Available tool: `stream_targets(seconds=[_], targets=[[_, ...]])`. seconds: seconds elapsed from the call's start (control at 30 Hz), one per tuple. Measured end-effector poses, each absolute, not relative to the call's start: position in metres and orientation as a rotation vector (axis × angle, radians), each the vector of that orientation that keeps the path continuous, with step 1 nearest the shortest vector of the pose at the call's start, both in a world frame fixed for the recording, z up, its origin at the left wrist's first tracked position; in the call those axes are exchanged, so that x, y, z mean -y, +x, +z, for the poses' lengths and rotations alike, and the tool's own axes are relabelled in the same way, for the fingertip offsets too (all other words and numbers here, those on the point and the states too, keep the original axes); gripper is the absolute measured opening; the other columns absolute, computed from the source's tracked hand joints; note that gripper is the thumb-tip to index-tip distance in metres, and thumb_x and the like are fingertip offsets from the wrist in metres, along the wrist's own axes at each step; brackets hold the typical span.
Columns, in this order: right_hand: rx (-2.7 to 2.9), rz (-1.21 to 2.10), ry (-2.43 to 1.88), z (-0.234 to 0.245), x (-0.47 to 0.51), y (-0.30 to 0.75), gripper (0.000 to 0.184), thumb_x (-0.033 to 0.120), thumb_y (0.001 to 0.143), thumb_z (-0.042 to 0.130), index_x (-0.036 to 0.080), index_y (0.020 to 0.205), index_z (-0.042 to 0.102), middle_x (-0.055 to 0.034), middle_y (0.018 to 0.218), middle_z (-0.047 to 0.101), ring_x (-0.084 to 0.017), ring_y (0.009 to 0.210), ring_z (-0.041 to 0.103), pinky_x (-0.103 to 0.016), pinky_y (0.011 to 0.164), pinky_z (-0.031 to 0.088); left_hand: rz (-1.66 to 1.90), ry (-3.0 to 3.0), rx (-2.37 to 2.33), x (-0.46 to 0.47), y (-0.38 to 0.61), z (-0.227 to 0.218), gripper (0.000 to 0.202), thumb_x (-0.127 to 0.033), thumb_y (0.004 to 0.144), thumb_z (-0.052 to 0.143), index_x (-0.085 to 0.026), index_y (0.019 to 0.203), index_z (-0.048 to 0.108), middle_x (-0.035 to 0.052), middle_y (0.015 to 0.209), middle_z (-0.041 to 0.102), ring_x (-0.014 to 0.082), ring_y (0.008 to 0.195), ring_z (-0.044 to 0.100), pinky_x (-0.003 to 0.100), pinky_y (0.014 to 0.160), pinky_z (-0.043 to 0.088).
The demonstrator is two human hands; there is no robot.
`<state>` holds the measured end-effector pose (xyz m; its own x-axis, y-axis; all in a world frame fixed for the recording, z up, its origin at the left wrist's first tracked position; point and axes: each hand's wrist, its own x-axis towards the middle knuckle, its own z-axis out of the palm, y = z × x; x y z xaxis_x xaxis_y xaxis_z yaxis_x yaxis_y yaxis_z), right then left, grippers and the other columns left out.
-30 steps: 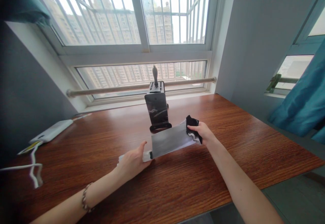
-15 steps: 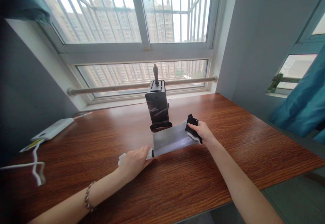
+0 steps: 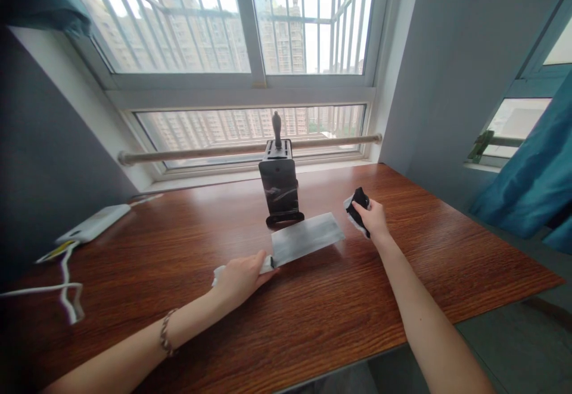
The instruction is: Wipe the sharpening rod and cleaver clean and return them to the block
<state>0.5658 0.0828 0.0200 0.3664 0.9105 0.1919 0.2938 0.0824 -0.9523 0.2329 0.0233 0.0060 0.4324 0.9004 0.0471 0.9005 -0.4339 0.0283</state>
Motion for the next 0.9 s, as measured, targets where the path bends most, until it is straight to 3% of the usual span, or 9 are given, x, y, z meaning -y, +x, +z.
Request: stream_targets(seconds=[0.17,0.23,0.33,0.53,0.73,0.9], targets=[[1.598,0.201,-1.451,0.019,-0.055,0.527,0.024,0.026,0.085,0.053,0.012,0.103,0.059,-0.0141,0.106,0.060,-0.030,0.106,0.052,-0.051,0.093,0.040,-0.104,-2.627,1.650,-0.022,0.234,0.003,0.042,-0.056,0.087,0.035,-0.019,0.090,0.054,0.0096,0.081,0.068,0.0295,0.073,0.065,0.035,0.059,0.042],[1.908,0.168,-1.333,0.010,-0.037,0.493,0.023,0.022,0.083,0.054,0.014,0.102,0.063,-0.0141,0.105,0.063,-0.029,0.106,0.054,-0.046,0.095,0.042,-0.106,-2.624,1.647,-0.022,0.234,0.003,0.042,-0.056,0.087,0.036,-0.018,0.090,0.054,0.0099,0.081,0.068,0.0293,0.073,0.065,0.034,0.059,0.042],[2.260,0.126,-1.136,-0.004,-0.014,0.446,0.041,0.012,0.081,0.050,0.007,0.121,0.053,-0.0174,0.126,0.054,-0.027,0.121,0.045,-0.040,0.104,0.038,-0.098,-2.630,1.646,-0.022,0.234,0.004,0.037,-0.052,0.087,0.039,-0.019,0.091,0.055,0.0098,0.082,0.068,0.0280,0.073,0.065,0.033,0.059,0.043],[2.592,0.011,-0.884,-0.008,-0.001,0.422,0.060,0.004,0.073,0.047,-0.003,0.132,0.039,-0.0205,0.141,0.037,-0.028,0.134,0.026,-0.037,0.112,0.025,-0.089,-2.645,1.638,-0.023,0.233,0.003,0.016,-0.025,0.085,0.045,-0.017,0.093,0.055,0.0106,0.084,0.068,0.0268,0.074,0.064,0.033,0.060,0.042],[2.619,-0.111,-0.892,-0.006,-0.004,0.444,0.060,-0.001,0.072,0.043,-0.002,0.132,0.039,-0.0203,0.140,0.038,-0.027,0.134,0.026,-0.037,0.112,0.028,-0.129,-2.664,1.656,-0.022,0.232,0.002,0.027,-0.044,0.087,0.042,-0.020,0.091,0.054,0.0087,0.086,0.067,0.0267,0.077,0.064,0.033,0.064,0.042],[2.520,-0.206,-0.981,-0.011,-0.015,0.484,0.053,-0.006,0.072,0.038,0.003,0.123,0.053,-0.0176,0.130,0.052,-0.023,0.127,0.041,-0.035,0.105,0.039,-0.143,-2.689,1.668,-0.021,0.232,0.004,0.036,-0.055,0.086,0.037,-0.023,0.088,0.053,0.0069,0.086,0.067,0.0262,0.080,0.064,0.032,0.065,0.042]])
